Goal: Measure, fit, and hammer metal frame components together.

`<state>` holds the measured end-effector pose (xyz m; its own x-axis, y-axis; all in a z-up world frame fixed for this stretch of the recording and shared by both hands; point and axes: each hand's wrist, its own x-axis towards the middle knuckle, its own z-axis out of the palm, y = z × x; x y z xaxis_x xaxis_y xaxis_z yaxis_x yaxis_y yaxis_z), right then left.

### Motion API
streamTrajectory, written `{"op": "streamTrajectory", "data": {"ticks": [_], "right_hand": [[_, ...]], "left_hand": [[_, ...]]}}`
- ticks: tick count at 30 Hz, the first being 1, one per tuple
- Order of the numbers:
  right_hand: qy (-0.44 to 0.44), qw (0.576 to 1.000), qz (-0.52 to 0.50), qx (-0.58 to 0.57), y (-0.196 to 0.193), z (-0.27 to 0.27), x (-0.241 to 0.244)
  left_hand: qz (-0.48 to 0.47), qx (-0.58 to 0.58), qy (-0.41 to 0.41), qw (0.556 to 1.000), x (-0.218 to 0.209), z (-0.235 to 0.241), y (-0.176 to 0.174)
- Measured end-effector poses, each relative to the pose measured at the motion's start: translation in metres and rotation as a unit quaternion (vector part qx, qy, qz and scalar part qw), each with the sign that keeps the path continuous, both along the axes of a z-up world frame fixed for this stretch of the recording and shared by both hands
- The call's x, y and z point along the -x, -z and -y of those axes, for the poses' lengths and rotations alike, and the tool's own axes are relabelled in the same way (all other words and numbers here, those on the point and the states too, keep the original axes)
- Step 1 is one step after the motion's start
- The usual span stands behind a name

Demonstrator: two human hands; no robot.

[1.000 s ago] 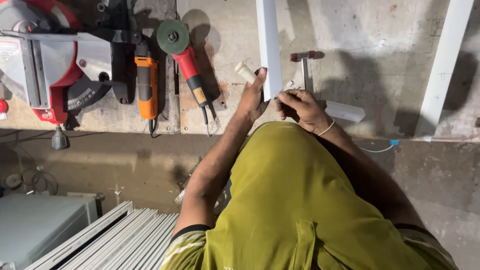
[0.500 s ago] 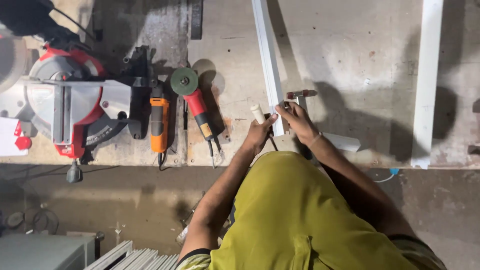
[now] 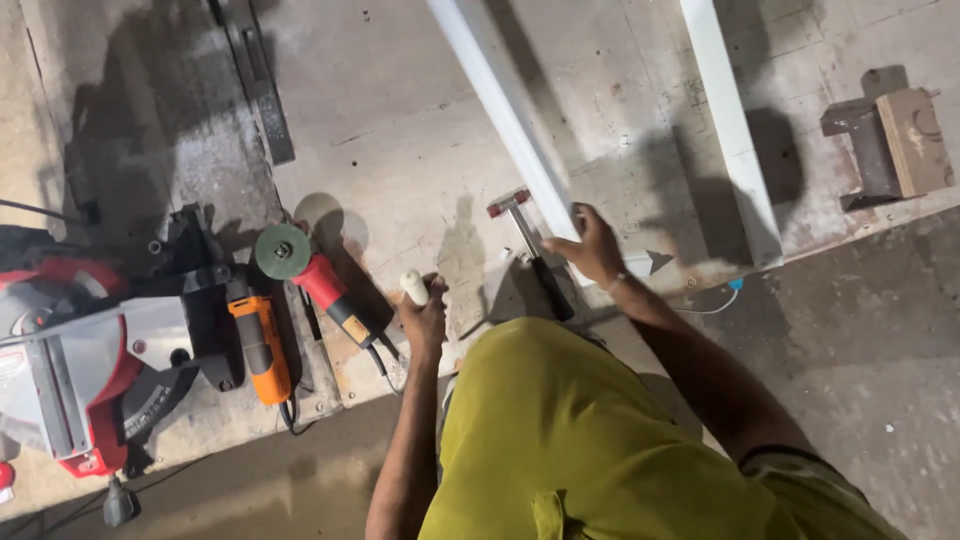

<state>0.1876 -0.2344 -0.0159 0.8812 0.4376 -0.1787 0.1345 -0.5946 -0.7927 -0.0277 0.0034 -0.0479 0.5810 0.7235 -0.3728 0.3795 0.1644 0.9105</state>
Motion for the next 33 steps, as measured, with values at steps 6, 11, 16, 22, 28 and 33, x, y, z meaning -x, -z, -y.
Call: {"op": "streamTrajectory", "data": {"ticks": [6,11,16,22,28,33], "right_hand": [[0.045,0.997,0.018,0.059,-0.023,0.051,-0.003],[0.072,0.99,0.087,-0.079,-0.018,0.039,0.017],[0.106,0.978,0.006,-0.179,-0.024,-0.009,0.054],[-0.139,0.96,0.195,-0.147,-0.041,-0.004,0.039],[-0.042,0.775,0.618,0.125,-0.143,0.118,-0.052],[-0.081,0.836,0.419,0.345,-0.14,0.234,-0.065]], "left_hand": [[-0.061,-0.079,0.038,0.994,-0.004,-0.009,0.052],[-0.04,-0.357,0.062,0.931,-0.061,-0.01,0.032],[0.05,-0.094,0.23,0.967,-0.142,0.051,-0.12],[0.044,-0.233,0.21,0.949,-0.18,0.047,-0.111],[-0.085,-0.485,0.437,0.753,-0.143,-0.039,-0.114],[-0.086,-0.626,0.58,0.514,-0.134,-0.075,-0.152]]}}
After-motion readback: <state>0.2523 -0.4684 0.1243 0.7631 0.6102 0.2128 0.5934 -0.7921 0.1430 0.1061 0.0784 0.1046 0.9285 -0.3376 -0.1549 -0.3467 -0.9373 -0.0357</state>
